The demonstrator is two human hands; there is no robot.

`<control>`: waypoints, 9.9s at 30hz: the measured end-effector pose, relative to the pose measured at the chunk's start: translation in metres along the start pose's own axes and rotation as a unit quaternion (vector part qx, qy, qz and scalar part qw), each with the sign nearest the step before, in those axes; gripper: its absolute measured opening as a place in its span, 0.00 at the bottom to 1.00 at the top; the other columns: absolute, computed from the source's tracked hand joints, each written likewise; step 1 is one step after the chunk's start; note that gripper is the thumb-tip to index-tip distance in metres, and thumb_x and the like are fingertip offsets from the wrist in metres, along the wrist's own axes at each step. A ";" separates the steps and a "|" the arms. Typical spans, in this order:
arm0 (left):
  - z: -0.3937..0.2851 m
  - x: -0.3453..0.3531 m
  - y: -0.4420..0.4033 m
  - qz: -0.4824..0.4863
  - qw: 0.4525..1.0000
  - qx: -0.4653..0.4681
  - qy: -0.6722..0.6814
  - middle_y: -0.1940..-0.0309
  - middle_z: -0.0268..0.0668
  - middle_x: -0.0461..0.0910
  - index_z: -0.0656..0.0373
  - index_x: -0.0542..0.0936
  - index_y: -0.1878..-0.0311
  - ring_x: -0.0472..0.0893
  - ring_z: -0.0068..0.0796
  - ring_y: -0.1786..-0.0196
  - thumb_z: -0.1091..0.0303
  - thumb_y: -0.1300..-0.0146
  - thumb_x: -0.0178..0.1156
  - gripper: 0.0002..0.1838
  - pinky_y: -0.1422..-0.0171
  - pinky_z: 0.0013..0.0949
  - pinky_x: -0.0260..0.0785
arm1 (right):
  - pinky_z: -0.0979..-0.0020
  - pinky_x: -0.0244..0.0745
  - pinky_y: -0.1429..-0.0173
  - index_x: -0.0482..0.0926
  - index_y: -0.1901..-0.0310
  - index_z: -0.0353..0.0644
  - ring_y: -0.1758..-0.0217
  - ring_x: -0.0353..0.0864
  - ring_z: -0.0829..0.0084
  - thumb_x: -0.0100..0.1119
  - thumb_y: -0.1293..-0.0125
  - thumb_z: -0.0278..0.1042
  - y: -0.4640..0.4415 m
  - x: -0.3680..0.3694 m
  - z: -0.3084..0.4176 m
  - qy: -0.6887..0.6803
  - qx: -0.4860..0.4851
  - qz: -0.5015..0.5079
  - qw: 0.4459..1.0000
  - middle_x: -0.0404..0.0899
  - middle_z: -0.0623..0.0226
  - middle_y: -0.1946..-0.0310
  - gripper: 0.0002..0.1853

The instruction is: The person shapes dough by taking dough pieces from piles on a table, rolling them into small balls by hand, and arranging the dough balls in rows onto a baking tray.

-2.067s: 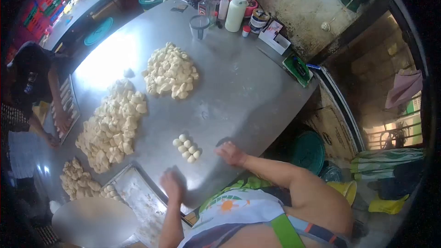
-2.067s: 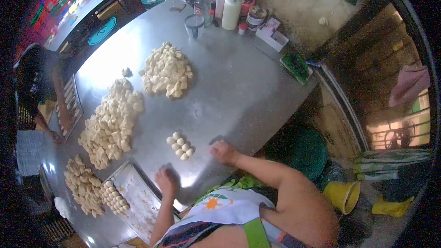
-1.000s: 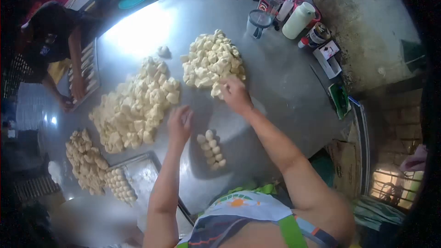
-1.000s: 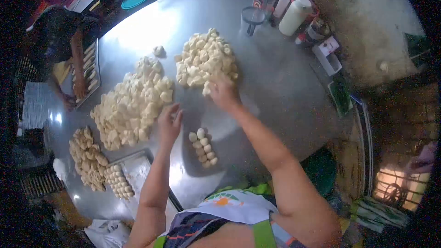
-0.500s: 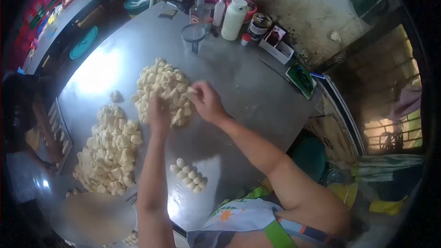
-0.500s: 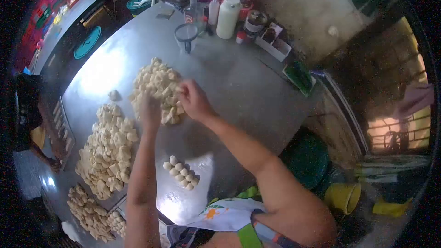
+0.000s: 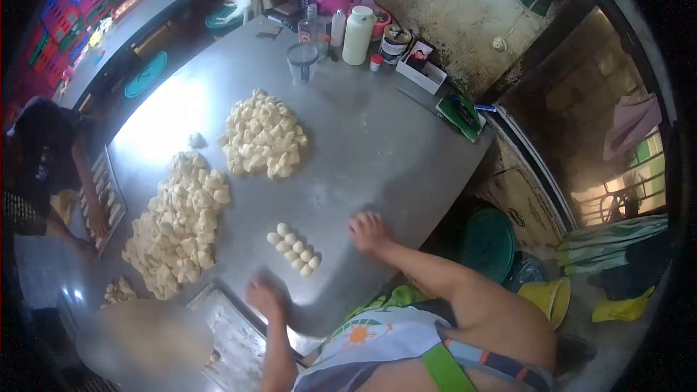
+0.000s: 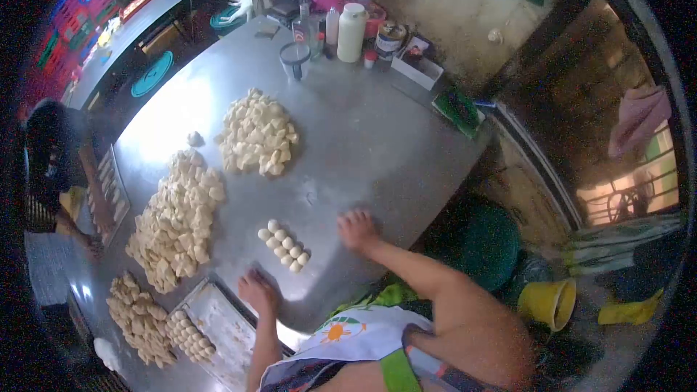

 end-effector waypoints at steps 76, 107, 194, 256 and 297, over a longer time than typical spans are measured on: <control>0.000 -0.015 -0.093 0.058 0.944 -0.139 0.295 0.59 0.43 0.81 0.60 0.82 0.53 0.81 0.37 0.57 0.67 0.39 0.66 0.13 0.53 0.37 0.74 | 0.56 0.71 0.38 0.77 0.48 0.37 0.44 0.76 0.50 0.59 0.44 0.24 -0.127 -0.008 0.075 -0.354 0.036 0.150 0.923 0.77 0.50 0.51 0.19; -0.032 -0.050 -0.061 0.241 0.958 0.085 0.126 0.37 0.54 0.67 0.54 0.66 0.30 0.68 0.61 0.35 0.69 0.53 0.75 0.44 0.31 0.53 0.66 | 0.50 0.65 0.34 0.62 0.30 0.49 0.37 0.69 0.48 0.77 0.52 0.40 -0.097 -0.038 0.083 -0.129 -0.179 0.146 0.964 0.64 0.53 0.38 0.47; -0.024 -0.003 -0.007 0.073 0.986 -0.021 0.151 0.54 0.51 0.78 0.60 0.80 0.50 0.76 0.56 0.50 0.65 0.33 0.58 0.13 0.44 0.50 0.69 | 0.66 0.76 0.60 0.78 0.59 0.37 0.67 0.80 0.64 0.65 0.37 0.33 -0.252 -0.027 0.027 -0.421 0.055 -0.014 0.905 0.81 0.60 0.69 0.10; -0.031 0.023 -0.014 0.035 0.986 0.152 0.067 0.62 0.48 0.78 0.60 0.76 0.56 0.77 0.54 0.57 0.71 0.38 0.57 0.08 0.52 0.54 0.65 | 0.52 0.72 0.48 0.78 0.46 0.45 0.54 0.78 0.54 0.52 0.31 0.37 -0.048 0.041 0.102 -0.178 -0.163 0.073 0.968 0.81 0.59 0.58 0.15; -0.064 -0.015 -0.171 0.021 0.974 0.109 0.198 0.59 0.42 0.82 0.57 0.82 0.52 0.79 0.45 0.57 0.79 0.44 0.63 0.15 0.47 0.40 0.69 | 0.58 0.75 0.43 0.79 0.54 0.44 0.45 0.78 0.55 0.60 0.37 0.33 -0.340 0.065 0.075 -0.115 -0.059 0.142 0.981 0.76 0.56 0.46 0.10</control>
Point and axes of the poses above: each hand's wrist, its own y-axis away from the middle knuckle, its own x-axis out of the palm, z = x × y, the point moved 3 cm from there along -y, towards the middle knuckle
